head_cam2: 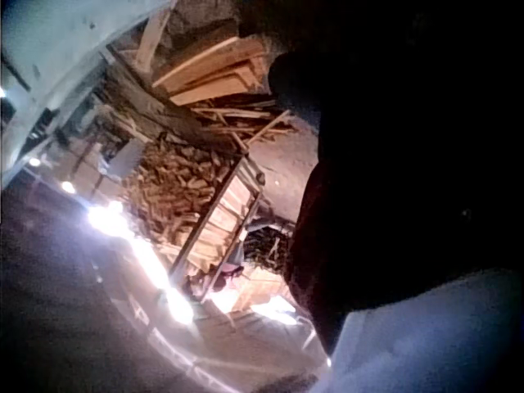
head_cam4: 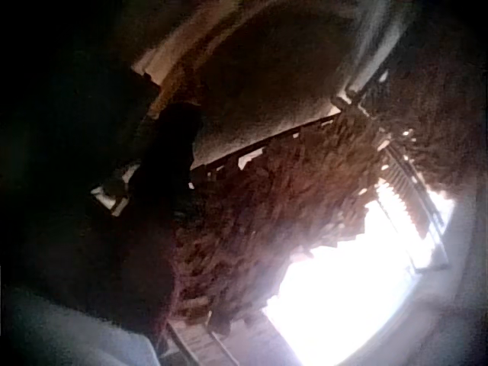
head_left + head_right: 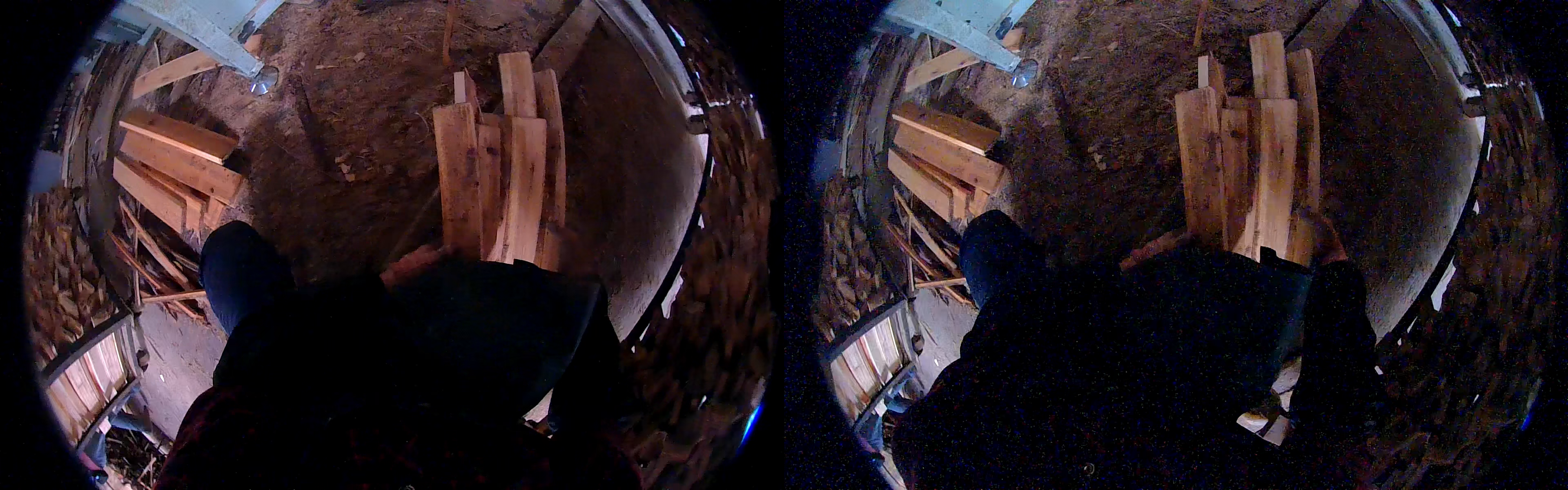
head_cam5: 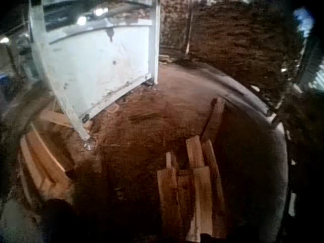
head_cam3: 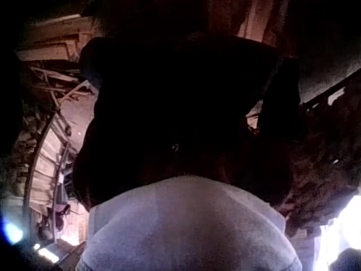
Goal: The person picks up wooden planks from a pile on the floor and stacks them onto a metal rack. The person repeatedly bends down to gather planks and places them in an organized stack.
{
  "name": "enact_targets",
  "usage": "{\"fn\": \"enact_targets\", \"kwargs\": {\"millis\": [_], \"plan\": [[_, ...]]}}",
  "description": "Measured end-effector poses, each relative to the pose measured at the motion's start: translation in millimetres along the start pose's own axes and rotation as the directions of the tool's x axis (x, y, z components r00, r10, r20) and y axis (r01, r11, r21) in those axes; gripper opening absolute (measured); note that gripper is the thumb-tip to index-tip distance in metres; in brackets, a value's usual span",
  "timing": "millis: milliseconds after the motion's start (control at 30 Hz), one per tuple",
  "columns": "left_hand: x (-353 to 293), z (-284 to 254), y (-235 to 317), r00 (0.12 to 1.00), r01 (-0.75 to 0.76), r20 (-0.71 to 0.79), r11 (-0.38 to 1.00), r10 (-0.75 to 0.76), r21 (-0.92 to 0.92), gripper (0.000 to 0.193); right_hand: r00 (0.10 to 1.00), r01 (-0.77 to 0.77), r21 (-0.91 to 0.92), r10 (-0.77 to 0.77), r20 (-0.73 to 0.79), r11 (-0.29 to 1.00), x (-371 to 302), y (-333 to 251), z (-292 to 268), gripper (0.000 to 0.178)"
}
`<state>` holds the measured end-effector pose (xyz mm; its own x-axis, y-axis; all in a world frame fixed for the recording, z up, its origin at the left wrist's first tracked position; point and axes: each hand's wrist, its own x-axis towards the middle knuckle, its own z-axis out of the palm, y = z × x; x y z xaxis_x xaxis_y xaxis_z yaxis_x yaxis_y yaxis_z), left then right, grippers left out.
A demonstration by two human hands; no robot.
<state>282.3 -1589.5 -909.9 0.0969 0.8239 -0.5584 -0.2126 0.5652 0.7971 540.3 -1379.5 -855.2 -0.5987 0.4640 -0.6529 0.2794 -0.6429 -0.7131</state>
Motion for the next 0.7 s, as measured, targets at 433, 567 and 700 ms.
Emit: {"fn": "enact_targets", "kwargs": {"millis": [433, 567, 700], "plan": [[3, -4, -1, 0.997, 0.034, 0.079, 0.943, -0.008, -0.332, 0.05, 0.956, -0.119, -0.329, 0.019, -0.292, 0.937, -15, -27, 60, 0.048], [1, 4, 38, 0.943, 0.327, 0.191, 0.663, -0.271, -0.674, 0.054, 0.92, -0.006, 0.287, 0.118, -0.373, 0.958, 5, 3, 28, 0.046], [15, -1, 40, 0.925, 0.381, 0.266, 0.668, -0.273, -0.639, 0.058, 0.943, 0.152, 0.11, -0.111, -0.313, 0.982, 16, 17, 26, 0.05]]}}
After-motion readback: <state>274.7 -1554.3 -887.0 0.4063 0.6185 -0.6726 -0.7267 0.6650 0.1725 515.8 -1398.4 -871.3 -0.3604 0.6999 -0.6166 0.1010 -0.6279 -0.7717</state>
